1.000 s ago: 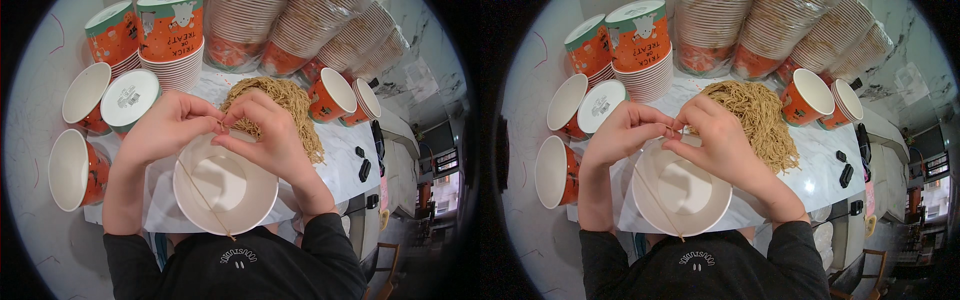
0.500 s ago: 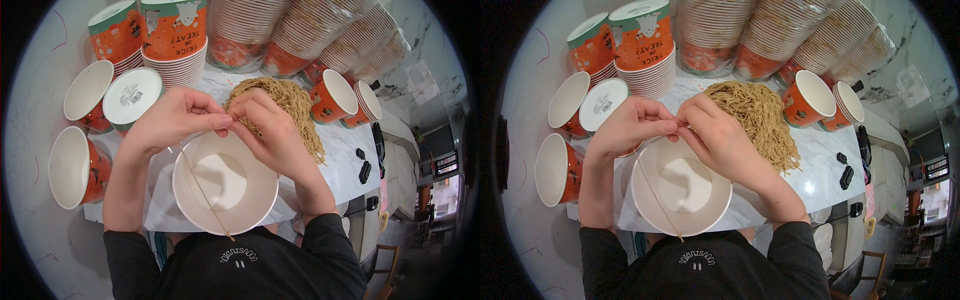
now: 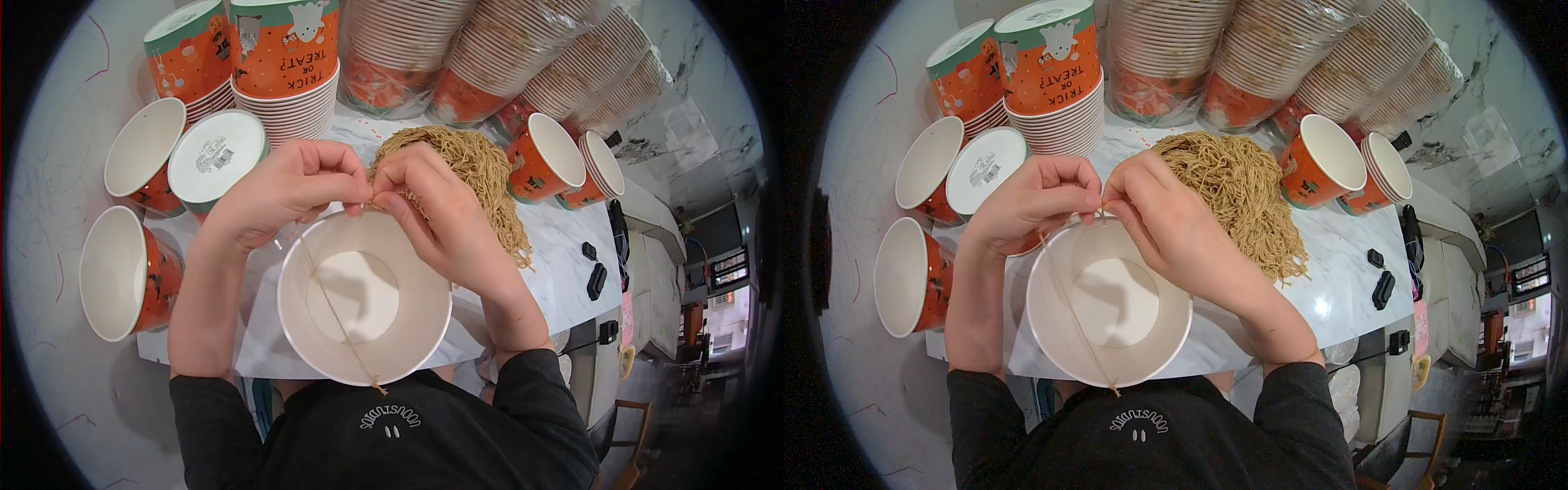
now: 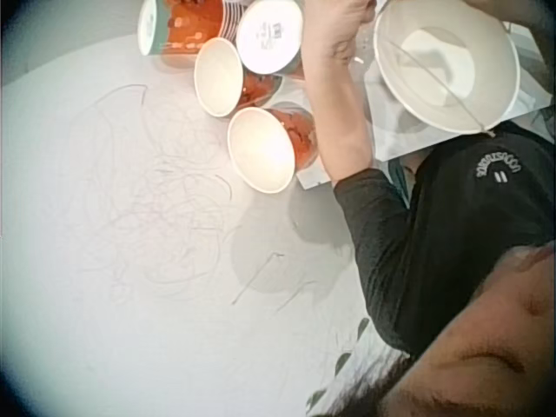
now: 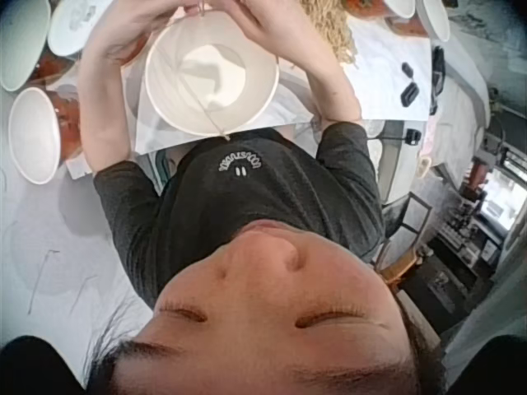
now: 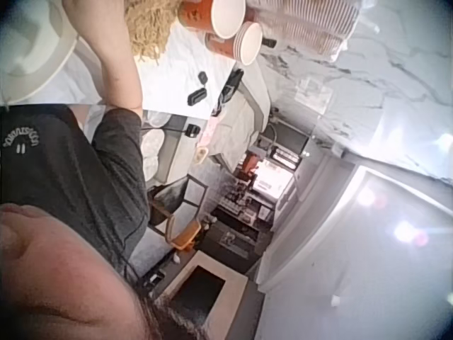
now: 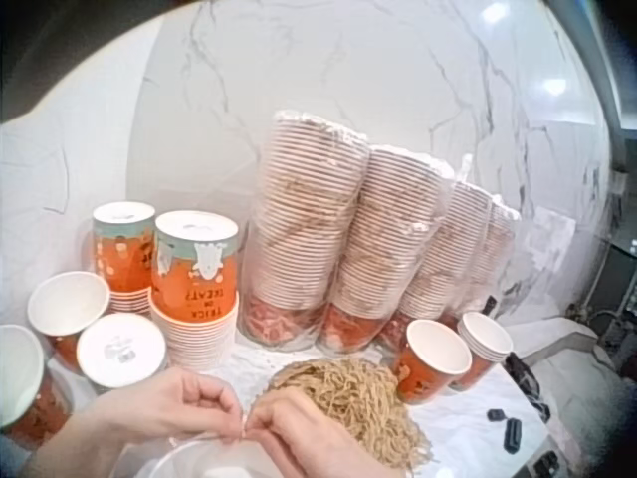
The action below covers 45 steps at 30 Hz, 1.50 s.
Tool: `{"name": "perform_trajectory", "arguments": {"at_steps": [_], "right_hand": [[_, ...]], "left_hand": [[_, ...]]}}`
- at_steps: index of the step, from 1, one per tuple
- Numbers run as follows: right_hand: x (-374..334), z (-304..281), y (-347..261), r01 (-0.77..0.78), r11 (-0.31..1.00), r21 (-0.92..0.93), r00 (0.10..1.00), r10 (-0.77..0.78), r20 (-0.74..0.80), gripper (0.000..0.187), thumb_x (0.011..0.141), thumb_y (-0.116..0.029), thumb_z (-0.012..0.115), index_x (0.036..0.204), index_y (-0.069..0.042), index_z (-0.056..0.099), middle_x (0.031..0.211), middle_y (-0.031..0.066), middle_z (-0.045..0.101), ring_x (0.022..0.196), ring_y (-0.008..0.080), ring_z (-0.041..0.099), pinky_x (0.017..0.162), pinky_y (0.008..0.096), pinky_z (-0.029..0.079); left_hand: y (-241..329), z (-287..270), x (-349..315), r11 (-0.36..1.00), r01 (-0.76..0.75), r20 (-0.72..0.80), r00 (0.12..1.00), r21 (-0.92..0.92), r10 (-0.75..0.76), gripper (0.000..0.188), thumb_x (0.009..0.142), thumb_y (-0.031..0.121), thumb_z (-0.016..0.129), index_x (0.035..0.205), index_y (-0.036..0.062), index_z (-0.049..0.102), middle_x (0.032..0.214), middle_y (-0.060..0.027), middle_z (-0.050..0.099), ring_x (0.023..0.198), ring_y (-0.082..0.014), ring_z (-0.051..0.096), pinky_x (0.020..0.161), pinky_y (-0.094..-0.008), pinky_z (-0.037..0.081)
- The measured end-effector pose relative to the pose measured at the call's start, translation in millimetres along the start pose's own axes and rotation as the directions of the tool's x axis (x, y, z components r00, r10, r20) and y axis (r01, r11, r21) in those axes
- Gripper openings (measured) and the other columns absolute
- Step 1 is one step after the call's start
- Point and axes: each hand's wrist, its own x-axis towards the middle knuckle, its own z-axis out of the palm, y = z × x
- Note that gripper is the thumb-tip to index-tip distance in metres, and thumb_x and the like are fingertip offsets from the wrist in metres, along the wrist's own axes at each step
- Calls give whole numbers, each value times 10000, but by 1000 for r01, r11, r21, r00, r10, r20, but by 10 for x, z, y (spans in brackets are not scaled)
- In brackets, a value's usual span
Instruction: Threading decorative string through pre-punched holes in themed paper bowls.
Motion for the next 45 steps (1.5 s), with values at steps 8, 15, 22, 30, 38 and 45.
{"name": "perform_trajectory", "arguments": {"at_steps": [8, 15, 22, 30, 38, 45], "right_hand": [[-1, 66, -30, 49, 985, -168, 997, -58, -44, 122, 908, -36, 676, 1004, -12, 604, 993, 127, 589, 877, 338, 630, 736, 406, 522], [-5, 191, 42, 101, 952, -290, 989, -127, -73, 144, 870, -68, 694, 982, -15, 620, 977, 116, 590, 883, 320, 629, 768, 411, 512], [-22, 209, 54, 77, 957, -281, 990, -106, -90, 146, 870, -52, 677, 991, -6, 611, 985, 124, 577, 897, 328, 626, 779, 416, 514], [-4, 154, 86, 27, 972, -234, 993, -53, -104, 141, 901, 29, 630, 1030, 6, 580, 976, 146, 587, 882, 340, 634, 742, 405, 520], [13, 138, 104, -97, 995, -9, 993, 96, -72, 99, 958, -26, 594, 1041, 2, 549, 958, 179, 595, 870, 390, 625, 736, 444, 506], [-5, 171, 87, -43, 997, -69, 998, 39, -52, 109, 967, -12, 601, 1069, 4, 565, 948, 154, 617, 866, 330, 657, 743, 400, 528]], "left_hand": [[-60, 180, -36, 941, -121, -260, 943, 315, 208, 122, 824, 113, 706, 827, 4, 652, 773, 52, 634, 654, -30, 544, 584, -227, 444], [-64, 219, -57, 881, -114, -302, 912, 460, 276, 160, 794, 123, 722, 828, -13, 645, 743, 4, 631, 630, -38, 536, 574, -240, 440], [-50, 258, -45, 865, -140, -319, 891, 481, 321, 141, 804, 101, 703, 840, -10, 624, 754, 7, 629, 610, -27, 510, 555, -234, 416], [-191, 325, 76, 880, -313, -374, 815, 357, 442, 96, 826, 57, 649, 848, -4, 578, 783, 15, 598, 616, 7, 470, 540, -209, 369], [-207, 302, 74, 890, -306, -350, 837, 338, 420, 87, 811, 22, 651, 864, 9, 583, 787, 33, 596, 645, 8, 484, 553, -204, 376], [-251, 194, 152, 932, -305, -334, 873, 194, 355, 52, 828, 13, 646, 860, 6, 606, 796, 28, 627, 699, 4, 549, 605, -169, 429]]}}
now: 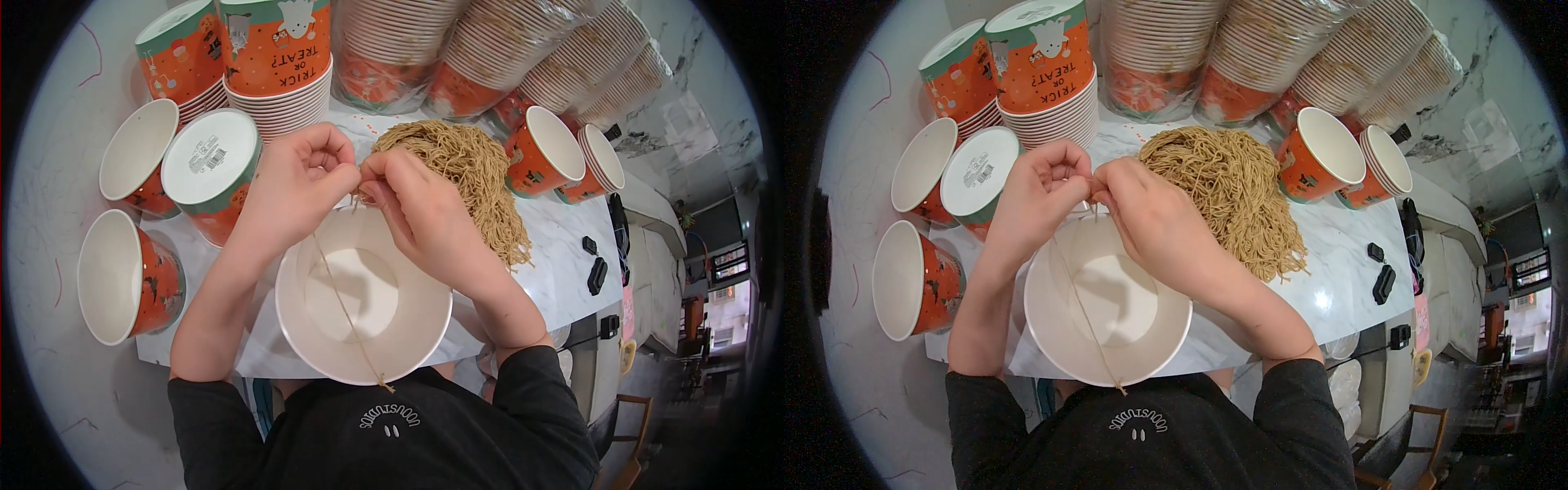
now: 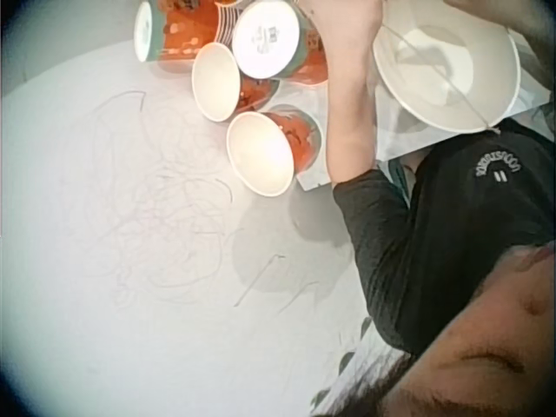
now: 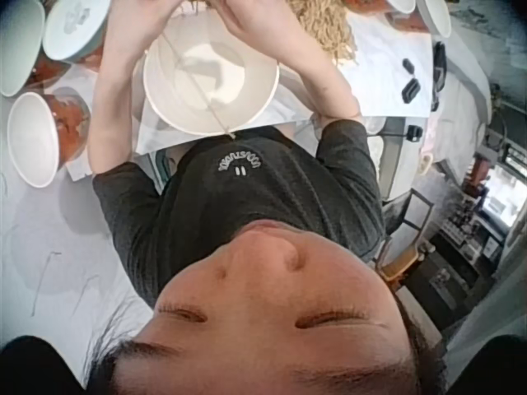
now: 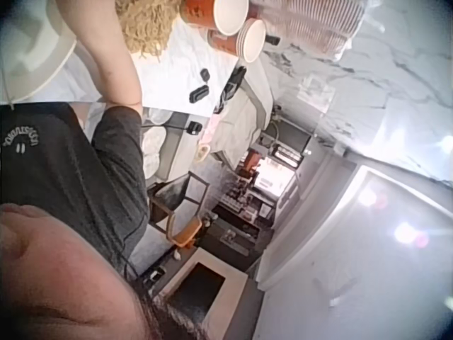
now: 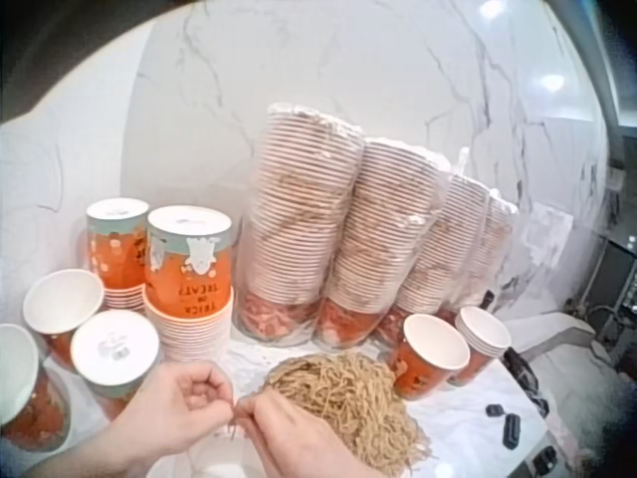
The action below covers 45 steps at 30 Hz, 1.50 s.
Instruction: Threading decorative string through pre-punched holes in themed paper bowls.
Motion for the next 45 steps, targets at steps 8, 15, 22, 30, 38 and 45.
{"name": "perform_trajectory", "arguments": {"at_steps": [8, 15, 22, 30, 38, 45], "right_hand": [[-22, -28, -17, 26, 996, -82, 1000, -27, 0, 131, 944, 9, 644, 1069, -2, 604, 937, 127, 631, 836, 280, 678, 718, 356, 541], [-21, -21, -32, 71, 995, -70, 997, -70, 10, 135, 935, 4, 658, 1060, -10, 607, 939, 121, 634, 833, 288, 673, 718, 356, 540], [-35, 8, -32, 115, 973, -198, 993, -108, 44, 130, 929, 3, 664, 1044, -9, 603, 947, 129, 635, 816, 302, 666, 713, 366, 538], [23, -36, 46, -88, 992, 94, 994, 94, -62, 96, 960, -42, 626, 1035, -4, 579, 891, 147, 621, 768, 311, 652, 665, 380, 516], [53, -20, 132, -250, 777, 578, 952, 305, 3, 72, 1025, -54, 592, 1050, 14, 589, 850, 14, 608, 779, 63, 573, 695, 231, 491], [64, -58, 146, -205, 816, 540, 969, 246, -3, 80, 1001, -60, 632, 1036, 7, 605, 855, 15, 622, 783, 73, 599, 706, 239, 498]], "left_hand": [[28, -40, 7, 995, 90, 54, 995, -31, -89, 155, 862, 27, 663, 998, -43, 685, 859, -28, 714, 756, -28, 641, 674, -183, 494], [214, -184, -31, 978, 206, 152, 968, -21, -201, 171, 842, 29, 682, 985, -59, 715, 873, -46, 733, 779, -41, 661, 690, -189, 513], [151, -173, -41, 983, 120, 174, 974, 135, -143, 112, 829, 24, 685, 908, -52, 707, 784, -14, 691, 671, -25, 592, 587, -189, 460], [124, -21, -24, 971, -87, -4, 996, 221, 90, 63, 864, -3, 703, 925, -14, 691, 827, 43, 659, 584, 50, 431, 517, -157, 314], [38, -38, 33, 990, -108, 43, 993, -95, 113, 102, 904, 27, 721, 998, -12, 710, 889, -10, 717, 690, -7, 601, 631, -168, 477], [151, -97, 3, 975, 66, 113, 993, -214, -43, 162, 887, -2, 734, 1039, -7, 677, 928, -21, 695, 767, -23, 623, 665, -157, 502]]}}
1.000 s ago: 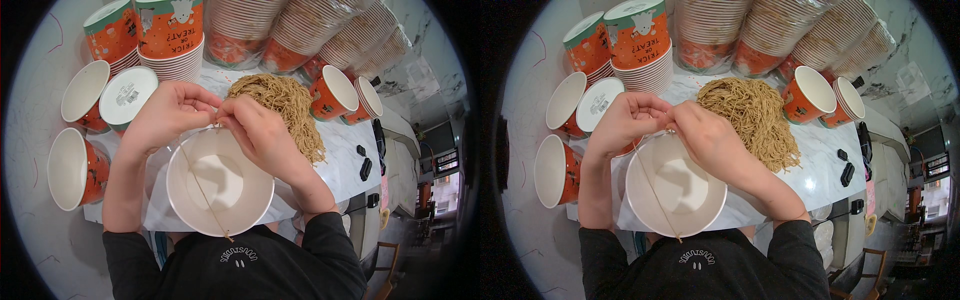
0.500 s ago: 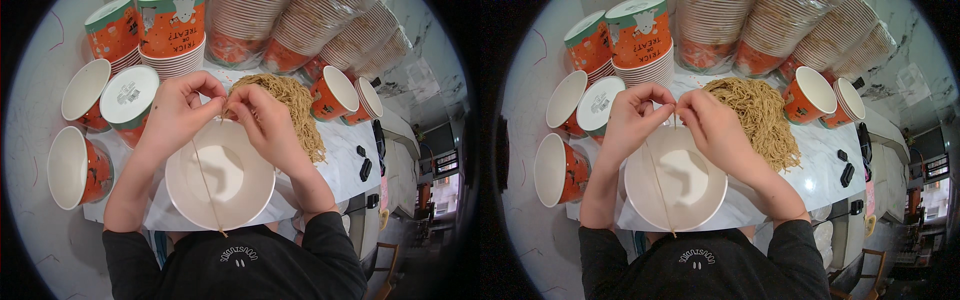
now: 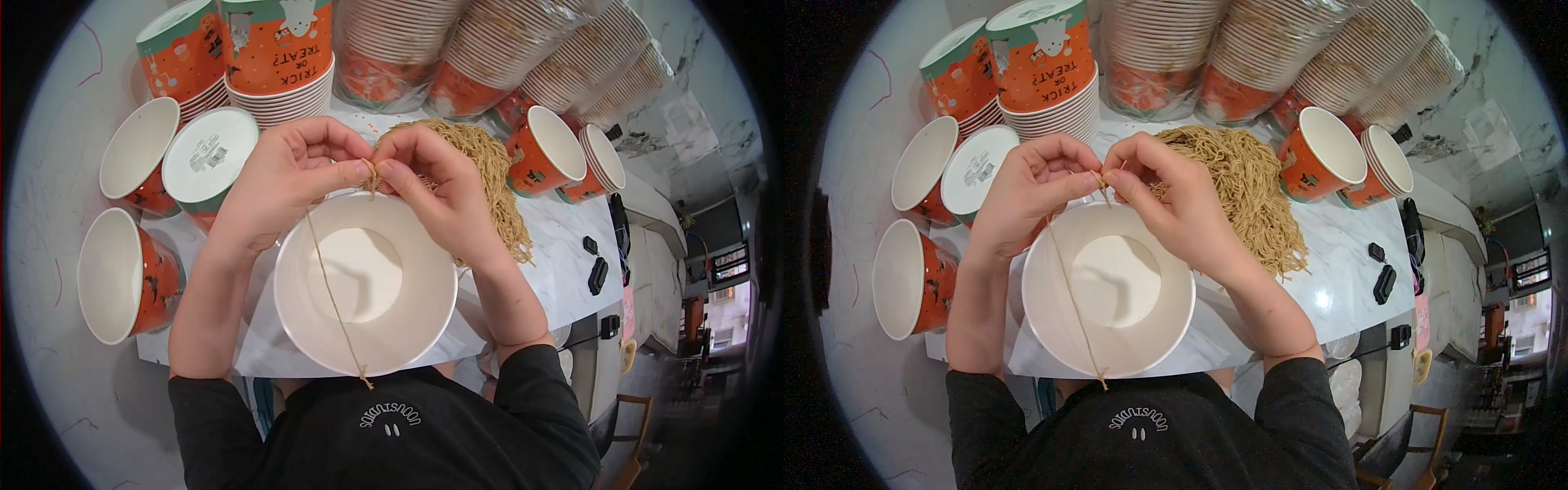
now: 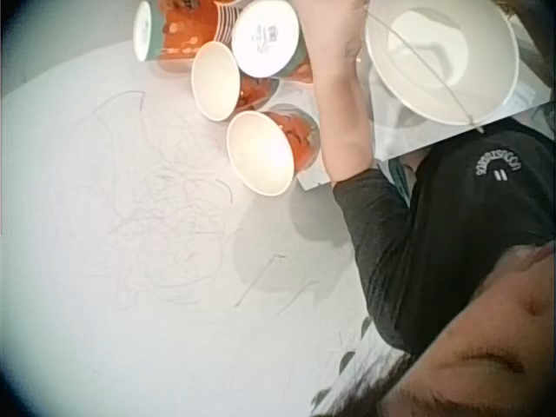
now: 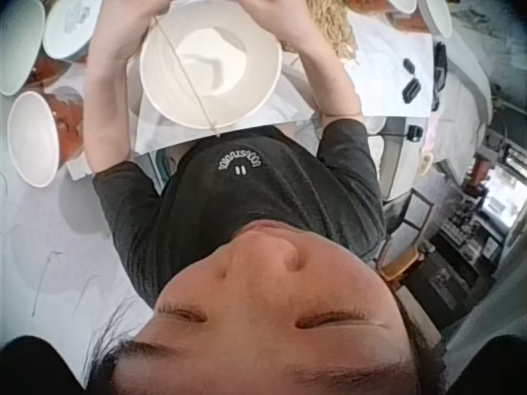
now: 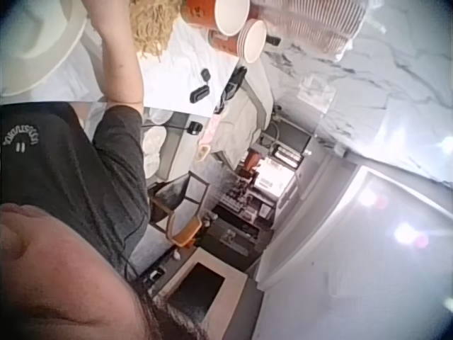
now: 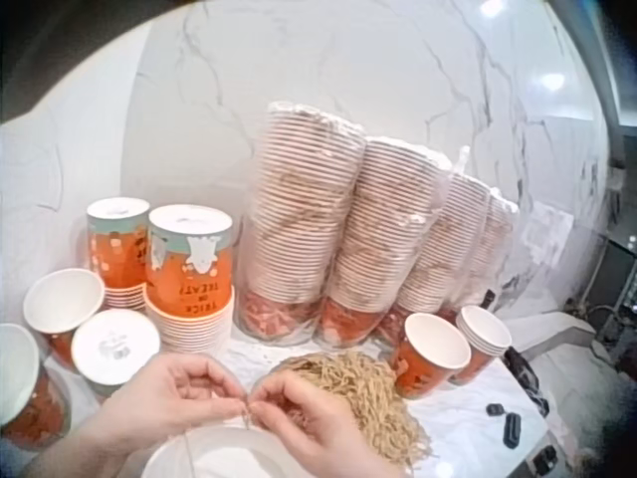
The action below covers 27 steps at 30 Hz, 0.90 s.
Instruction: Threading decorative string through pre-punched holes in themed paper bowls.
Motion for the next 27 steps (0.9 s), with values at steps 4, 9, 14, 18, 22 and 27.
{"name": "perform_trajectory", "arguments": {"at_steps": [4, 9, 14, 18, 22, 27], "right_hand": [[-9, 1, -44, 112, 974, -197, 993, -115, -1, 129, 939, -58, 700, 1024, 0, 623, 850, 50, 638, 762, 115, 629, 695, 264, 507], [-65, 36, -141, 228, 879, -419, 967, -255, -9, 134, 890, -49, 742, 977, 1, 654, 842, 91, 644, 735, 183, 649, 660, 294, 518], [-122, 79, -223, 205, 837, -507, 962, -268, -54, 123, 855, -57, 770, 926, -3, 685, 819, 98, 652, 721, 223, 676, 614, 319, 525], [-129, 87, -201, 197, 838, -509, 959, -273, -78, 124, 848, -53, 773, 930, -7, 692, 808, 92, 655, 717, 222, 682, 619, 321, 527], [-135, 62, -202, 168, 839, -517, 967, -242, -77, 126, 839, -17, 768, 940, 11, 699, 852, 88, 679, 764, 188, 674, 677, 298, 526], [-112, 21, -185, 141, 876, -462, 983, -179, -40, 114, 866, 9, 738, 962, 38, 683, 890, 54, 681, 808, 125, 642, 745, 258, 516]], "left_hand": [[30, -13, 2, 993, 109, 72, 992, -48, -106, 134, 884, 26, 736, 998, 32, 666, 881, 22, 662, 622, 28, 516, 516, -138, 372], [2, 58, -12, 996, 77, 47, 996, -35, -75, 125, 880, 24, 722, 978, 50, 648, 869, 41, 647, 617, 36, 495, 501, -139, 330], [-74, 120, -52, 998, -48, -98, 994, 41, 52, 145, 877, 18, 706, 956, 50, 589, 899, 23, 635, 710, 16, 565, 611, -142, 410], [-84, 181, -68, 998, -63, -119, 991, 2, 62, 145, 882, 18, 708, 937, 50, 577, 912, 12, 634, 724, 6, 584, 651, -143, 431], [-81, 156, -61, 997, -63, -106, 992, 38, 66, 152, 883, 19, 717, 941, 59, 583, 879, 26, 633, 701, 19, 559, 595, -139, 398], [5, 127, -68, 998, -26, -75, 997, 49, 30, 156, 879, 21, 729, 939, 71, 593, 826, 43, 637, 634, 32, 520, 515, -143, 347]]}}
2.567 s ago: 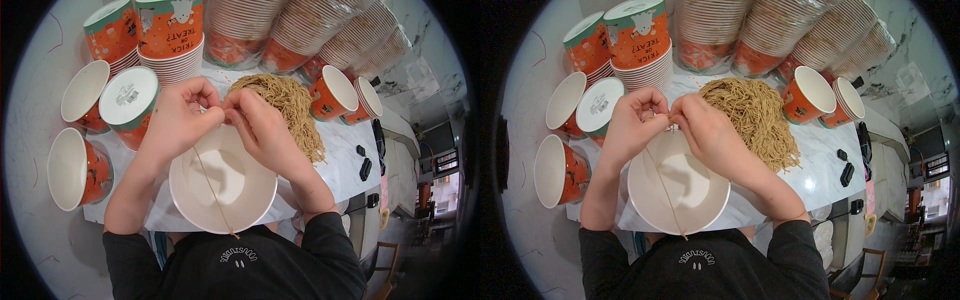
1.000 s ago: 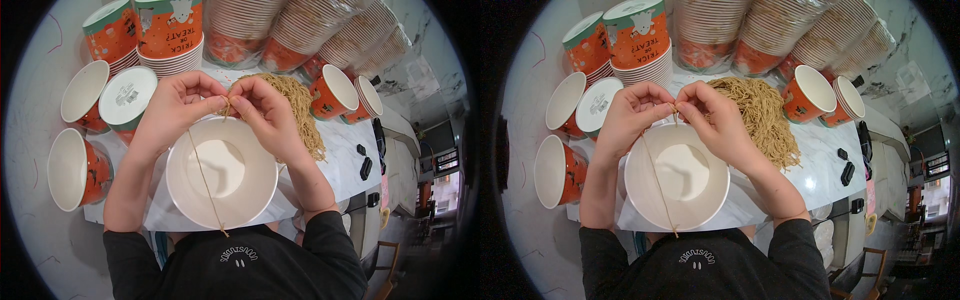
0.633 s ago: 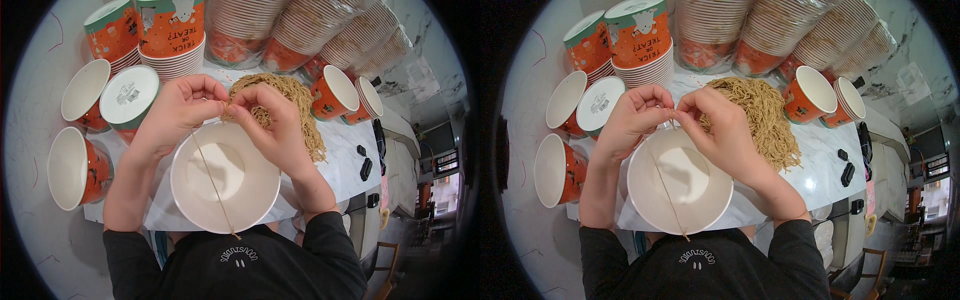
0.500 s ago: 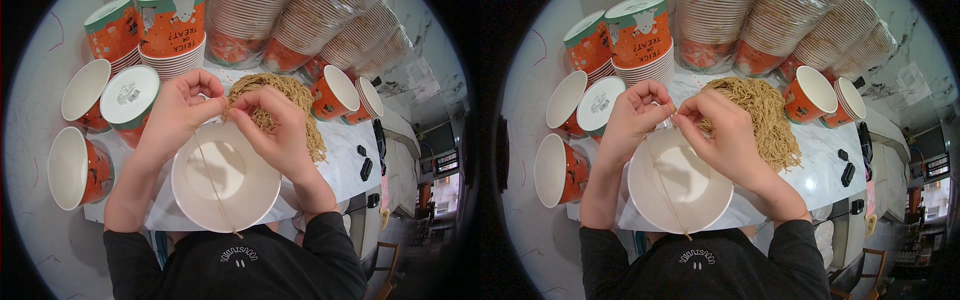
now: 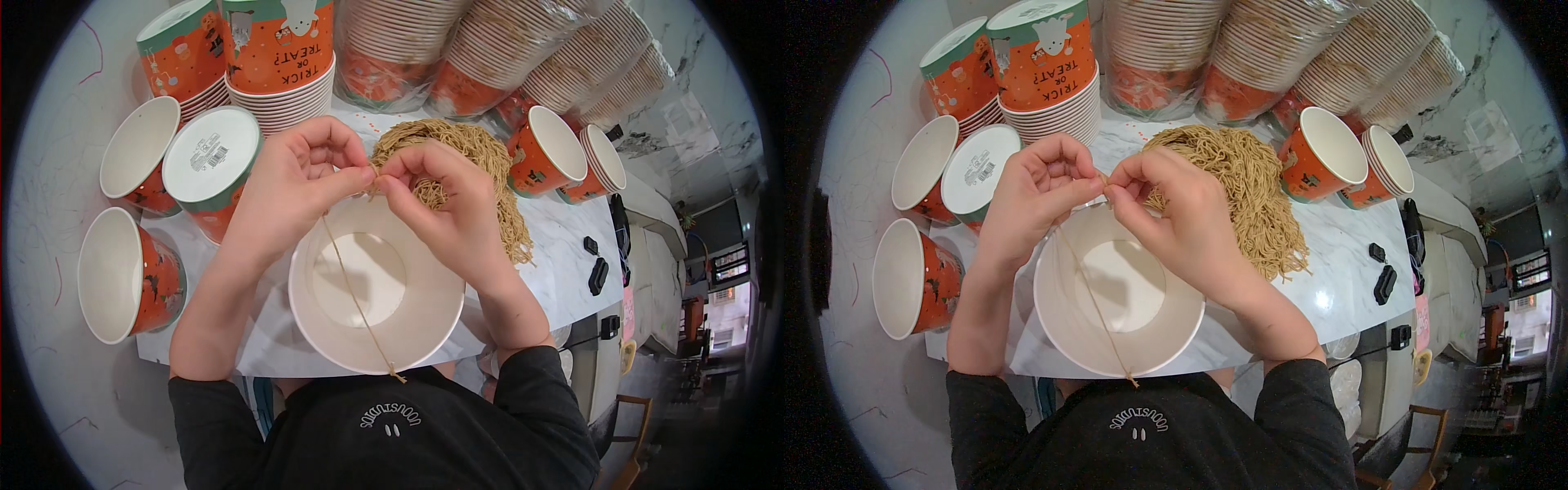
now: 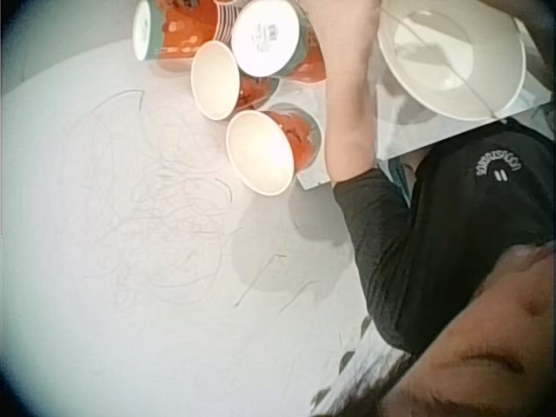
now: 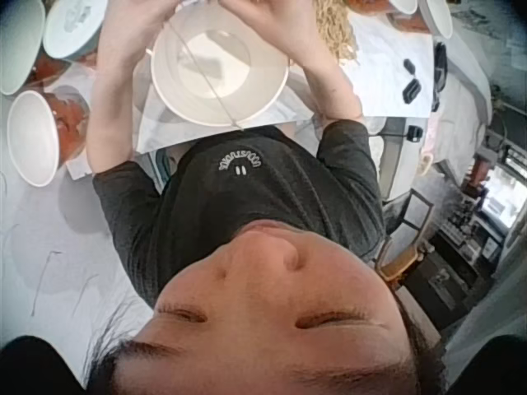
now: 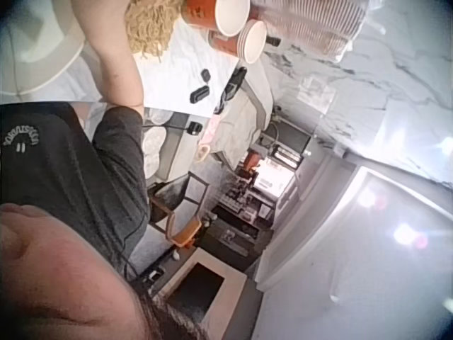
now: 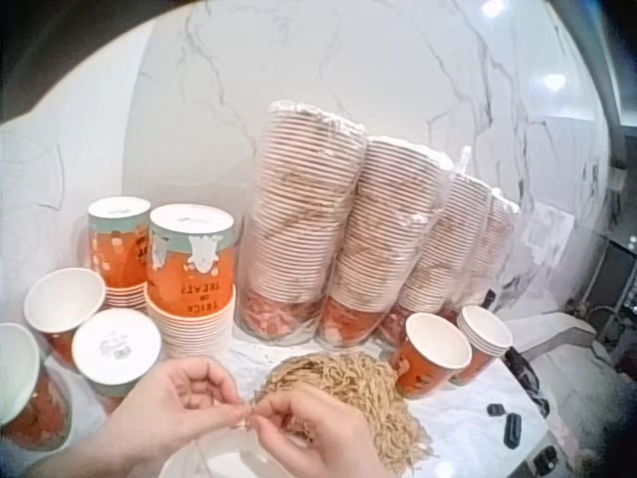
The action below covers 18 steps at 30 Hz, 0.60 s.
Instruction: Threading decorative string through pre-punched holes in themed paper bowls.
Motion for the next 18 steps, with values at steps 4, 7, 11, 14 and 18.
{"name": "perform_trajectory", "arguments": {"at_steps": [4, 7, 11, 14, 18], "right_hand": [[34, -8, 60, -292, 896, 334, 953, 242, 182, 111, 935, -55, 692, 1011, 11, 644, 900, -10, 642, 835, 57, 600, 756, 217, 491], [58, -29, 92, -447, 767, 460, 890, 330, 315, 106, 962, -92, 669, 1025, -15, 631, 913, -33, 627, 840, 31, 580, 751, 199, 474], [79, -54, 112, -515, 670, 534, 854, 349, 386, 87, 973, -103, 650, 1017, -31, 631, 922, -43, 619, 826, 19, 563, 732, 191, 460], [76, -35, 120, -493, 679, 544, 868, 337, 366, 106, 985, -123, 654, 1010, -20, 643, 896, -48, 608, 787, 7, 540, 694, 192, 452], [83, -39, 90, -510, 659, 552, 857, 338, 389, 82, 977, -106, 655, 1016, -38, 631, 910, -48, 615, 826, 16, 558, 721, 183, 451]], "left_hand": [[26, -34, -4, 995, 22, 19, 1000, 102, -24, 93, 871, 13, 714, 929, 45, 649, 833, 36, 666, 596, 29, 518, 502, -148, 367], [38, -34, -17, 980, 16, 21, 1000, 199, -21, 65, 861, 3, 678, 920, 13, 701, 786, 34, 669, 607, 15, 543, 534, -171, 411], [22, -80, -26, 941, 8, 5, 1000, 339, -10, 130, 836, 8, 649, 919, -5, 747, 644, 55, 620, 592, 10, 533, 542, -186, 413], [49, -107, -45, 927, -11, 34, 999, 375, -2, 142, 829, 11, 645, 926, -13, 746, 623, 60, 612, 576, 14, 508, 532, -181, 393], [26, -73, -44, 945, -47, 45, 998, 323, 34, 114, 860, 55, 691, 920, -29, 739, 638, 40, 632, 586, 11, 528, 533, -183, 405]]}}
